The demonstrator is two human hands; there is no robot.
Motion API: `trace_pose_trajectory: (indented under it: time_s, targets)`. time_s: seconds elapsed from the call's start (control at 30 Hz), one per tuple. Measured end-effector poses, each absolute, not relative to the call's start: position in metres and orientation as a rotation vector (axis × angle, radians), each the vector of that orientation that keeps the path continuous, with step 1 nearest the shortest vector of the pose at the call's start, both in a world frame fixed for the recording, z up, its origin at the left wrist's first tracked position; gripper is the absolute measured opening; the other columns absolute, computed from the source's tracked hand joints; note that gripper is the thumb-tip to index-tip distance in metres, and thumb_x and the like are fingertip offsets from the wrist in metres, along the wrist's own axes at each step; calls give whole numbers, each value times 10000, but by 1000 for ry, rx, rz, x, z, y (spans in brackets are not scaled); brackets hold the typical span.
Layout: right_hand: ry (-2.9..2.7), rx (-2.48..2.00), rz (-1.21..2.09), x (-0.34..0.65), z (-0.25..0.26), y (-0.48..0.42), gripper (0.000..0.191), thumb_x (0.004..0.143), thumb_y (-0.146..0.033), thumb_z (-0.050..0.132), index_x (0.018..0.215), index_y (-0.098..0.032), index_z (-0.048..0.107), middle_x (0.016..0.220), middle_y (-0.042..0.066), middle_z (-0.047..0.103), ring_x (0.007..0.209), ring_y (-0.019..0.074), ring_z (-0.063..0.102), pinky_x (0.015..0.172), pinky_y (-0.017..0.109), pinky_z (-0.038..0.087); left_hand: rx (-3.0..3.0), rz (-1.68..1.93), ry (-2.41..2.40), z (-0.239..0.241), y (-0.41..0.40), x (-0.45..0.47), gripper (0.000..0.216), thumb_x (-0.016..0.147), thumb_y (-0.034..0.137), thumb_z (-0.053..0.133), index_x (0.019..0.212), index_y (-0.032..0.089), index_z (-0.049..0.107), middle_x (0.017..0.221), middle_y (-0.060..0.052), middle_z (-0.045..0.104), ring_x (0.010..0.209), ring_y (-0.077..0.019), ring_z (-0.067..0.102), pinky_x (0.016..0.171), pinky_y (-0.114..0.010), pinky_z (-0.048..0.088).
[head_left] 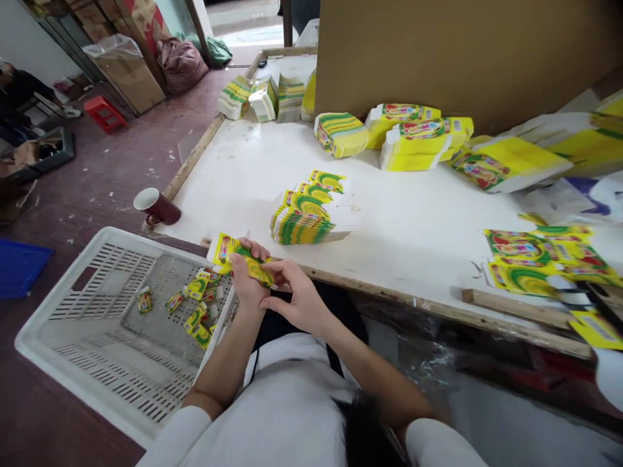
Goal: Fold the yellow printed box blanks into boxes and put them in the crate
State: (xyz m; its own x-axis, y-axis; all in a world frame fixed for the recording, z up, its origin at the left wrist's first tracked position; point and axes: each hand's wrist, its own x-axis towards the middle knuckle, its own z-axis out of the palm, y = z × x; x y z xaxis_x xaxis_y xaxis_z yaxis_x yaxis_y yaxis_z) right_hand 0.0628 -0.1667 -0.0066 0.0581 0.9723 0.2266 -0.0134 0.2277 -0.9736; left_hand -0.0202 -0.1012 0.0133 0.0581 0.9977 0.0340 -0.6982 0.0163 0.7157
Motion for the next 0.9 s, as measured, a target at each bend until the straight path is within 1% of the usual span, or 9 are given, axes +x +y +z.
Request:
trace_pose_trajectory:
  time_s: [0.13, 0.2, 0.33, 0.43, 0.53, 0.6, 0.67, 0.77, 0.9]
  targets:
    - [-1213, -1119, 911, 73, -12, -158, 349, 784, -295, 783, 1089, -197, 645, 927, 31, 590, 764, 159, 554, 666, 288, 495, 710, 1336, 681, 1, -103, -31, 672, 564, 770, 755, 968, 238, 680, 858, -2, 622, 766, -135, 610, 750, -266, 546]
    - [-1210, -1132, 856, 84, -13, -155, 245, 819, -283, 749, 1034, -193, 675, 894, 30, 615, 748, 159, 567, 650, 285, 488, 804, 1327, 747, -9, -105, -37, 579, 631, 683, 783, 991, 237, 702, 911, -19, 675, 836, -155, 650, 818, -293, 549]
    - [-1313, -1171, 613, 107, -12, -156, 30, 870, -234, 708, 865, -205, 713, 764, 8, 622, 704, 149, 586, 630, 270, 481, 1048, 1299, 939, -21, -99, -57, 340, 724, 502, 804, 852, 193, 743, 840, -35, 732, 818, -173, 689, 819, -294, 543]
    - [-1475, -1246, 341, 123, -8, -159, 104, 915, -190, 648, 908, -226, 745, 805, 30, 652, 758, 164, 612, 674, 288, 497, 1278, 1160, 875, -12, -86, -79, 645, 749, 724, 652, 1115, 198, 727, 1136, -113, 731, 1140, -290, 656, 1011, -406, 493]
    - [-1716, -1258, 92, 131, -5, -161, 209, 962, -170, 567, 977, -251, 759, 850, 47, 691, 825, 181, 622, 764, 327, 507, 1667, 957, 821, 7, -79, -92, 1044, 608, 840, 657, 1420, 199, 516, 1438, -165, 555, 1393, -363, 455, 1176, -494, 322]
    - [-1811, -1197, -3, 128, -5, -161, 235, 968, -151, 553, 1032, -265, 748, 888, 39, 721, 847, 179, 636, 793, 339, 511, 1927, 653, 873, 16, -83, -88, 1141, 537, 697, 823, 1477, 191, 422, 1450, -183, 534, 1376, -381, 468, 1160, -511, 338]
    - [-1736, -1172, -66, 117, -10, -162, 273, 959, -121, 558, 1106, -280, 725, 947, 34, 741, 871, 178, 659, 787, 336, 526, 2024, 443, 976, 18, -92, -76, 1006, 612, 528, 857, 1453, 196, 418, 1368, -163, 598, 1273, -355, 568, 1076, -487, 435]
    - [-1441, -1220, -92, 91, -23, -168, 403, 946, -66, 529, 1232, -312, 671, 1077, 50, 737, 964, 187, 691, 809, 333, 565, 1951, 521, 1169, 9, -108, -54, 744, 746, 401, 755, 1375, 185, 420, 1209, -116, 667, 1094, -281, 664, 946, -409, 519]
    - [-1291, -1193, 50, 74, -28, -177, 439, 906, -87, 586, 1295, -290, 612, 1183, 79, 703, 1066, 212, 680, 912, 362, 571, 1928, 661, 1254, -11, -116, -47, 773, 725, 354, 745, 1364, 167, 353, 1117, -107, 675, 993, -262, 686, 849, -377, 545]
